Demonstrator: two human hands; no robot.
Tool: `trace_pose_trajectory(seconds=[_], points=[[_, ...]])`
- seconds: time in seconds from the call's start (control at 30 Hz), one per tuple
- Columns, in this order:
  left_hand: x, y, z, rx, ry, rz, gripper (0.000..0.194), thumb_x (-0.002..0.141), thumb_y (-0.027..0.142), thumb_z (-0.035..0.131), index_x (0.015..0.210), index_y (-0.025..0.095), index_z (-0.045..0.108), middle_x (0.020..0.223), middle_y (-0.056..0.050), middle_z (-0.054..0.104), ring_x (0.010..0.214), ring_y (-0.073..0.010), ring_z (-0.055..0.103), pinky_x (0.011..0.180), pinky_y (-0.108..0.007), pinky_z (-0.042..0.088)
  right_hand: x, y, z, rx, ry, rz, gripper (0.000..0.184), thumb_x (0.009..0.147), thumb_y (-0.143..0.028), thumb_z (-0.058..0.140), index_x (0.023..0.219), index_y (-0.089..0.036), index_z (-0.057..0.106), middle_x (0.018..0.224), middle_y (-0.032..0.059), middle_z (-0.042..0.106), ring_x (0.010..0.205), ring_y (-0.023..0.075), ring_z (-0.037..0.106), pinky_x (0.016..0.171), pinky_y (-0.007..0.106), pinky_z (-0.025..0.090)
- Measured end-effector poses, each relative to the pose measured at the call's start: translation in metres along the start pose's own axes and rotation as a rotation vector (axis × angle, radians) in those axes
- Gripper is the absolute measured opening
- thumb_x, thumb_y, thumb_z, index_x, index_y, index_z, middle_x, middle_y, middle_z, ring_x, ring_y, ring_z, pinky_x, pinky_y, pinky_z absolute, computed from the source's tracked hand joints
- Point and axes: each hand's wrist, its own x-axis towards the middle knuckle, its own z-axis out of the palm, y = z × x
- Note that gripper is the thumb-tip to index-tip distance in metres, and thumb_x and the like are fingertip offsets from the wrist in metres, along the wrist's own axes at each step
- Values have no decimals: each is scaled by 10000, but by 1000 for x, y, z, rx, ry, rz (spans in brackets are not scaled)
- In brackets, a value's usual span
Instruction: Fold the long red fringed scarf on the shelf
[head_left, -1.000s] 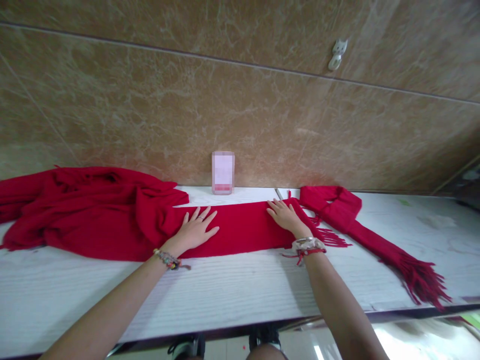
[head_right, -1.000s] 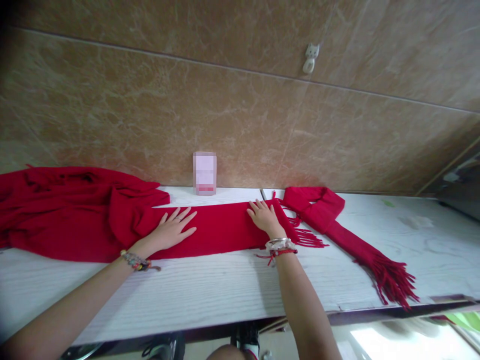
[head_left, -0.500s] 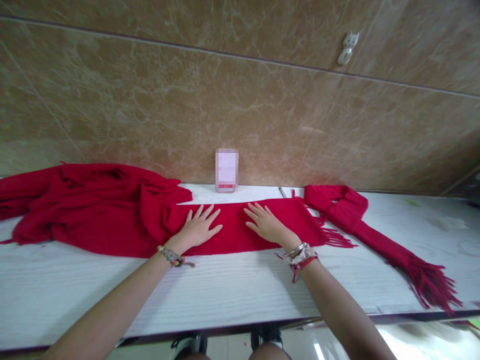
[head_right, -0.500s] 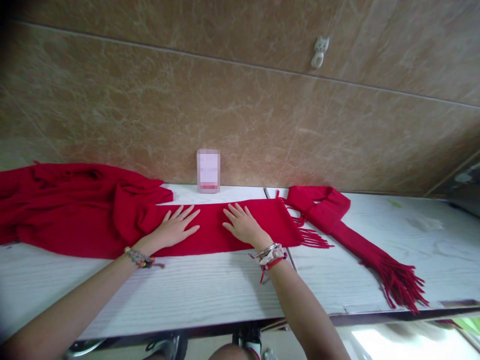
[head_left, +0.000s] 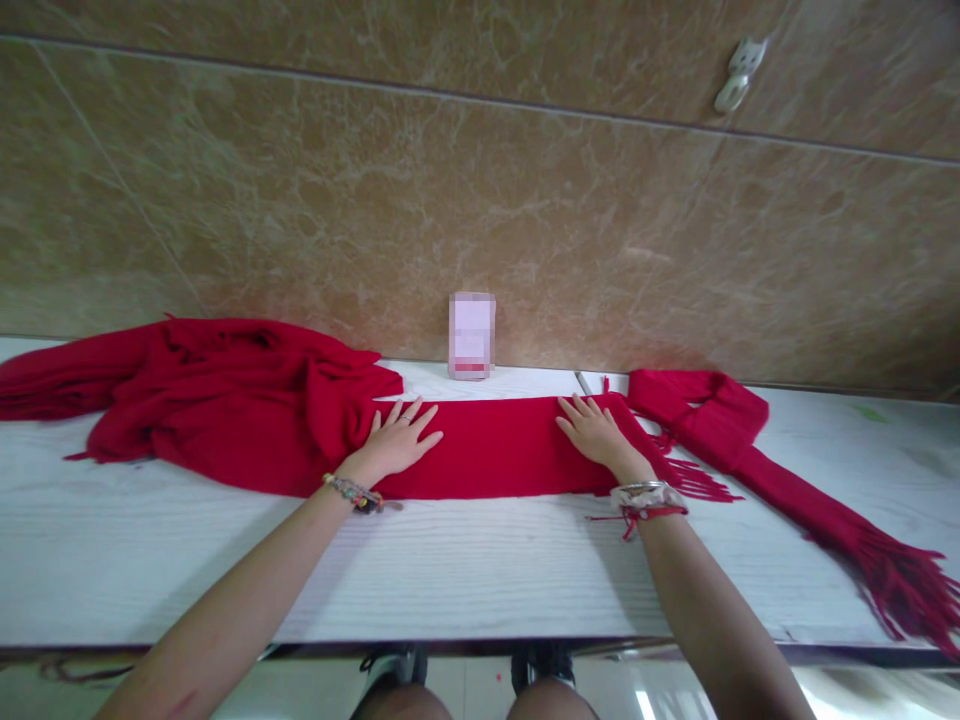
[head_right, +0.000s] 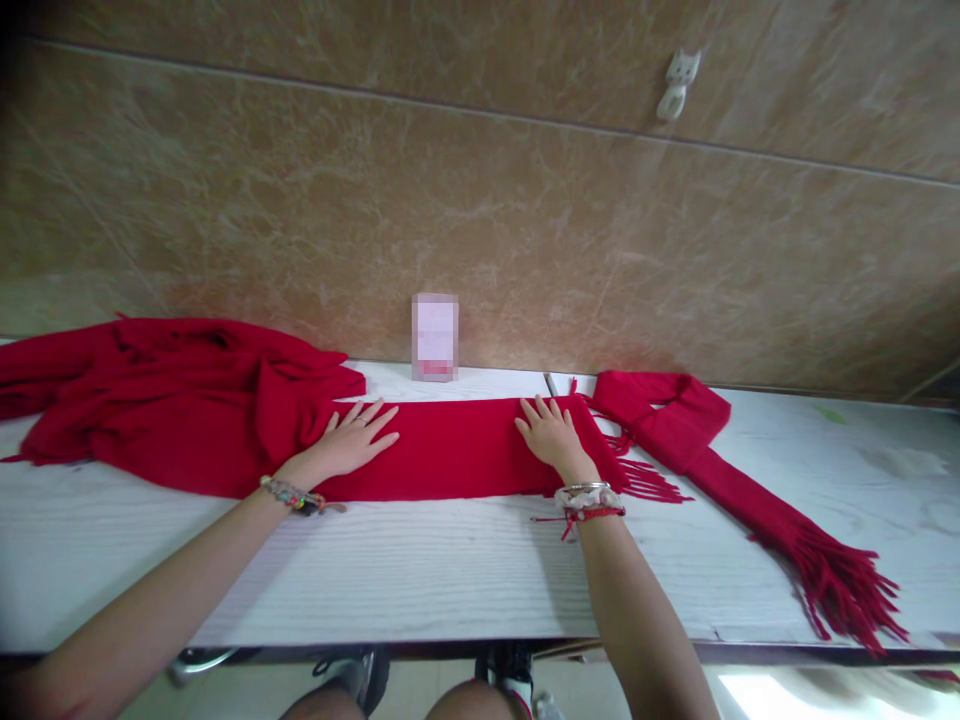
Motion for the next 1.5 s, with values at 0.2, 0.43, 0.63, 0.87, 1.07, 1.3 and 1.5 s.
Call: trace_pose_trajectory(seconds=[0.2, 0.43, 0.63, 0.87, 1.07, 1.3, 1.5], points=[[-3, -4, -2, 90, 96, 101, 509, 890, 401, 299, 1358, 202, 316, 1461, -95, 166, 1335, -291, 100, 1047, -479, 139, -12, -60, -13, 137, 140, -338, 472, 911, -356, 296, 1328, -148, 371, 1409, 123, 313, 1310, 267, 220, 1038, 481, 227], [-2, -3, 0, 18, -55, 251, 504, 892, 446, 275, 1376, 315, 223, 1472, -29, 125, 1343, -250, 74, 1041, -488, 141, -27, -104, -3, 184, -9, -598, 514, 905, -445, 294, 1351, -191, 332, 1411, 89, 312, 1302, 277, 236, 1031, 504, 235], [-7, -26, -11, 132, 114, 160, 470, 871, 430, 345, 1312, 273, 393, 1459, -49, 196, 1335, -292, 104, 1044, -506, 105, -26, -100, -3, 150, 2, -595, 510, 908, -440, 295, 1349, -186, 337, 1414, 91, 300, 1297, 281, 247, 1032, 492, 238], [-19, -120, -66, 161, 450, -281, 534, 824, 364, 376, 1281, 93, 431, 1293, -184, 445, 1183, -320, 413, 942, -409, 354, -26, -102, 0, 150, 3, -596, 497, 909, -425, 305, 1349, -197, 336, 1419, 92, 283, 1301, 286, 234, 1023, 501, 249], [3, -138, -99, 12, 322, -322, 369, 764, 339, 427, 969, 149, 669, 992, -73, 674, 909, -210, 615, 790, -227, 443, -25, -101, 4, 185, 44, -603, 486, 902, -421, 325, 1339, -209, 355, 1403, 98, 318, 1291, 277, 266, 1018, 511, 252], [-4, -157, -127, 105, 425, -418, 337, 753, 145, 390, 929, 108, 675, 976, -108, 672, 963, -238, 596, 849, -296, 434, -25, -100, 6, 175, 52, -599, 485, 898, -419, 344, 1329, -200, 372, 1395, 102, 334, 1284, 279, 281, 1010, 516, 265], [-24, -158, -105, 154, 270, -114, 485, 717, 196, 501, 1201, 157, 520, 1254, -91, 514, 1114, -193, 498, 946, -250, 361, -25, -101, 5, 175, 51, -606, 481, 899, -411, 341, 1328, -195, 375, 1395, 99, 335, 1277, 285, 294, 1014, 513, 256]])
